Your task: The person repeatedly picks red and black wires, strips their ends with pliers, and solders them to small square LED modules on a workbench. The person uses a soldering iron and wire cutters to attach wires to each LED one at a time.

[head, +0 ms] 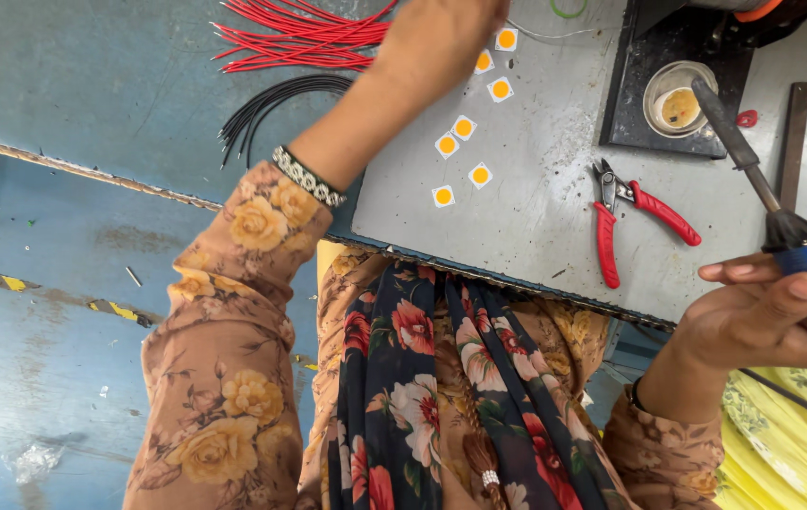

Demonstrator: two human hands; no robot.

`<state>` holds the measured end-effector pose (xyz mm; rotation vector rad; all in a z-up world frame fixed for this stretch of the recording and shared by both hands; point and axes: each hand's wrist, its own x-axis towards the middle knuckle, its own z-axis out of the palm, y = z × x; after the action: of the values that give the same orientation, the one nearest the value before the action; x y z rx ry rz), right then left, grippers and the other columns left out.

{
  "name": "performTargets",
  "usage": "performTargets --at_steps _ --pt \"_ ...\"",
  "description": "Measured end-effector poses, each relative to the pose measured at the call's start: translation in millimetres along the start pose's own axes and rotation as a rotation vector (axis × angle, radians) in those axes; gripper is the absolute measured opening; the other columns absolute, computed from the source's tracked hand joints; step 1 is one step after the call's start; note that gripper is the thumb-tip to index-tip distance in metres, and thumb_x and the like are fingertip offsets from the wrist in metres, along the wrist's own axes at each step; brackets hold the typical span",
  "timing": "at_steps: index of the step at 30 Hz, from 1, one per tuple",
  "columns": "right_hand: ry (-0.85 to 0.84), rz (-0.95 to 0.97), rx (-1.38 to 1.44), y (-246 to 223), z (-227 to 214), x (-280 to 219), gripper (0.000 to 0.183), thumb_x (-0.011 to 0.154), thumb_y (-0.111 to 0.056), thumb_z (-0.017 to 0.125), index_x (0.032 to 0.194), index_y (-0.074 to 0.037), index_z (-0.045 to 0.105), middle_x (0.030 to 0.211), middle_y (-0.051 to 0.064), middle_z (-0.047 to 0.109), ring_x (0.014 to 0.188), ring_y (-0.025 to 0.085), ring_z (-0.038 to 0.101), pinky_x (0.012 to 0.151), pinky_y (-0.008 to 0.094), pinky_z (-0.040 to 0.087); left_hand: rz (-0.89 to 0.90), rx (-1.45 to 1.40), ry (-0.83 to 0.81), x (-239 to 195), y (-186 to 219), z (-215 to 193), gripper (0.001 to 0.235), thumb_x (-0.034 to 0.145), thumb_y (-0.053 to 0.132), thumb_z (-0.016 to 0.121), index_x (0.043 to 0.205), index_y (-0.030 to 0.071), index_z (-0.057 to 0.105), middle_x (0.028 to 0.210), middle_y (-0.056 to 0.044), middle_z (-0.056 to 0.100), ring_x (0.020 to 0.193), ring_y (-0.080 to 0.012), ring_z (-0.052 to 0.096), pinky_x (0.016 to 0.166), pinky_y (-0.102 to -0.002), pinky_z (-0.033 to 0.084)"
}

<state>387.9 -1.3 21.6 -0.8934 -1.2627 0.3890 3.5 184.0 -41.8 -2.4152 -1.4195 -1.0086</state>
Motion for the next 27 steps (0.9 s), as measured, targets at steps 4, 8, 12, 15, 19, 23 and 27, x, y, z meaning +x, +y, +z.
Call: performTargets --at_steps 4,8,12,15,19,23,27 --pt "0.002 0.007 0.005 0.3 1.2 -0.9 0.043 0.117 -0.033 0.069 0.131 0.002 0.048 0.091 0.018 0.057 0.058 0.025 0.061 0.054 0.037 0.054 -0.047 -0.028 -0.051 -9.0 30.7 -17.7 0.029 0.081 0.003 0.067 0.109 0.009 0.061 0.109 -0.01 0.06 0.105 -0.0307 0.059 0.089 -0.044 0.05" --pt "-0.027 -0.033 0.007 -0.8 1.2 -0.5 0.045 0.117 -0.034 0.069 0.134 0.001 0.046 0.094 0.017 0.057 0.061 0.026 0.062 0.053 0.037 0.059 -0.026 -0.044 -0.073 -5.5 46.5 -36.1 0.032 0.086 0.0 0.068 0.116 0.007 0.06 0.118 -0.011 0.054 0.114 -0.0284 0.054 0.088 -0.041 0.046" --pt "0.011 -0.009 0.014 -1.5 -5.7 0.6 0.046 0.115 -0.034 0.07 0.133 0.004 0.05 0.086 0.015 0.056 0.058 0.026 0.062 0.054 0.038 0.055 0.04 -0.217 -0.186 -20.0 65.3 -57.9 0.031 0.084 -0.004 0.067 0.112 0.01 0.064 0.114 -0.009 0.055 0.109 -0.0285 0.054 0.091 -0.041 0.048" --pt "0.015 0.023 0.021 -2.6 -11.1 -2.2 0.045 0.117 -0.033 0.069 0.131 0.005 0.049 0.085 0.016 0.055 0.058 0.025 0.061 0.054 0.038 0.054 -0.005 -0.363 -0.246 -29.9 61.8 -66.5 0.03 0.086 -0.007 0.066 0.11 0.012 0.066 0.116 -0.004 0.056 0.112 -0.026 0.056 0.098 -0.039 0.049" --pt "-0.042 -0.037 0.012 -3.5 -5.6 0.5 0.042 0.117 -0.033 0.066 0.131 0.002 0.047 0.09 0.017 0.054 0.06 0.024 0.06 0.053 0.036 0.057 -0.097 -0.271 -0.13 -26.2 50.3 -66.7 0.03 0.088 -0.004 0.069 0.114 0.009 0.066 0.117 -0.007 0.054 0.113 -0.0285 0.055 0.098 -0.041 0.048" --pt "-0.043 -0.026 0.026 -7.8 -4.8 -0.3 0.044 0.118 -0.033 0.067 0.132 0.003 0.046 0.087 0.019 0.058 0.059 0.026 0.061 0.052 0.037 0.06 -0.112 -0.175 -0.065 -18.3 56.3 -58.1 0.043 0.078 -0.007 0.066 0.118 0.007 0.066 0.118 -0.009 0.054 0.115 -0.03 0.054 0.093 -0.042 0.047" --pt "0.014 0.009 0.017 -10.1 -10.0 -3.7 0.046 0.118 -0.032 0.069 0.129 0.007 0.047 0.086 0.018 0.055 0.059 0.027 0.059 0.051 0.039 0.057 -0.075 -0.238 -0.241 -18.8 70.0 -60.9 0.04 0.076 -0.009 0.065 0.112 0.01 0.069 0.115 -0.007 0.057 0.108 -0.0298 0.055 0.092 -0.042 0.047"
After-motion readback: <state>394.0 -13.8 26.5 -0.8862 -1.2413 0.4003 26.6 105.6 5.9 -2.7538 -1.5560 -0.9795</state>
